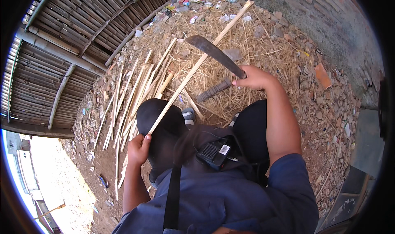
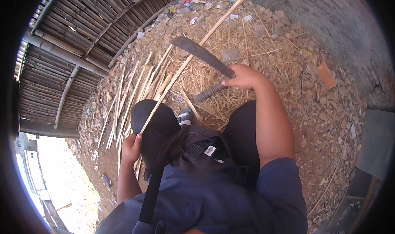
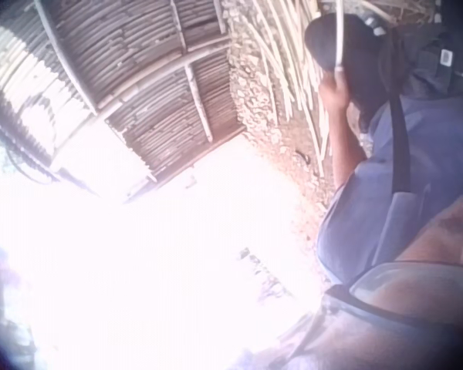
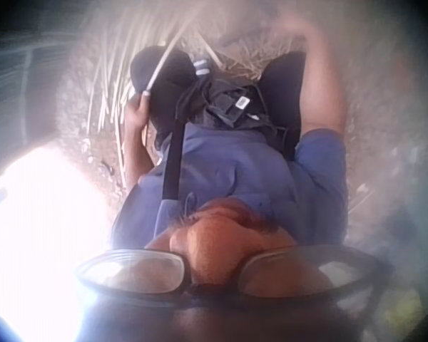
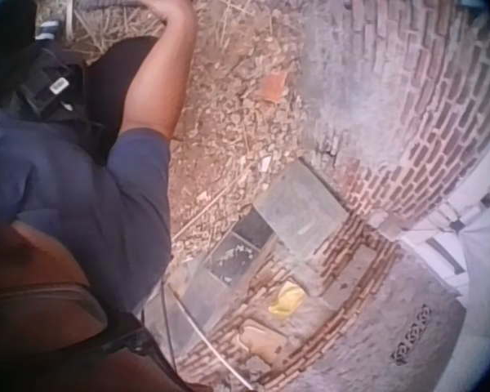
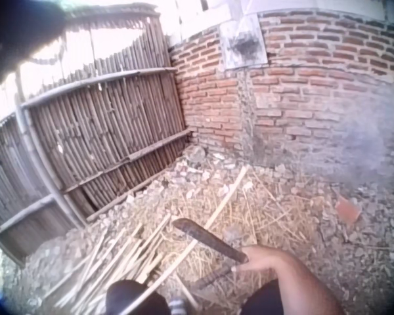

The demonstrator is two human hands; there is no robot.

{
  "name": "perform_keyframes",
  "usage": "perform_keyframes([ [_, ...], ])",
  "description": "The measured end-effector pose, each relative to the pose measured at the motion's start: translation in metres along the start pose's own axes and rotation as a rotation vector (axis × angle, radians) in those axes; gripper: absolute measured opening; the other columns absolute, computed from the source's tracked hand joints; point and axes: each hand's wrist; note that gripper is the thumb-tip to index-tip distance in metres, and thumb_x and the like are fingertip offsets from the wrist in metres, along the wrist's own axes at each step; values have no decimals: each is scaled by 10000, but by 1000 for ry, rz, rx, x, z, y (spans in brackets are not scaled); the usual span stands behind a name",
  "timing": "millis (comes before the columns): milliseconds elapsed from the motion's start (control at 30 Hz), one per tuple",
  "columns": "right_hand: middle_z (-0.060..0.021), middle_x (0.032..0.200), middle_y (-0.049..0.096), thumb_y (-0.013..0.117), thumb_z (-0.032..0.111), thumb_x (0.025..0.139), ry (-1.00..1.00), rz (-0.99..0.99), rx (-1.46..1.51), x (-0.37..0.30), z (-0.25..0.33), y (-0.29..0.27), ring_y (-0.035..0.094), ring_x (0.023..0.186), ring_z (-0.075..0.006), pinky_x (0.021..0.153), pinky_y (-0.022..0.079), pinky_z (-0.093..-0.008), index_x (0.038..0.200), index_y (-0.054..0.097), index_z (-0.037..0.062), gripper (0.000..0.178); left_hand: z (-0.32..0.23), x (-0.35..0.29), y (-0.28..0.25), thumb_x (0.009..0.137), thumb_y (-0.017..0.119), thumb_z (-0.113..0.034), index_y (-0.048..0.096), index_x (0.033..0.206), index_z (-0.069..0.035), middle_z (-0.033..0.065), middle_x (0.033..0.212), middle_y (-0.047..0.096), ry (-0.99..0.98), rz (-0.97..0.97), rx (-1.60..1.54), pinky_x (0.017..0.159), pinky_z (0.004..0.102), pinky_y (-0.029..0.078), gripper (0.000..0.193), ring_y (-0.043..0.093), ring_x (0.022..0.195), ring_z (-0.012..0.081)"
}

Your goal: The person sits on the ground and uses a machete to split long bamboo poles into thin strips. They hold the pole with one hand and repeatedly strike it with the machete to separate the fibers.

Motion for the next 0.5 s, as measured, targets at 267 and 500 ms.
perform_keyframes([
  [267,-149,985,734,772,351,859,28,-77,7,-5,6,-4,712,886,-283,806,528,-394,1115,690,38,413,-1,0,2,961,658,-477,557,698,5,112,564,530,-28,-10,-45,535,385,405,559,493,539,188],
  [500,-180,919,717,790,261,816,40,-213,-182,-20,39,-7,693,850,-308,787,524,-401,1077,694,2,380,1,-1,3,964,647,-494,573,700,7,112,566,537,-56,-8,-31,542,380,415,571,501,547,184],
])
Point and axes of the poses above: each hand's wrist, its own x-axis towards the middle knuckle, its own y-axis out of the palm, z = x × y
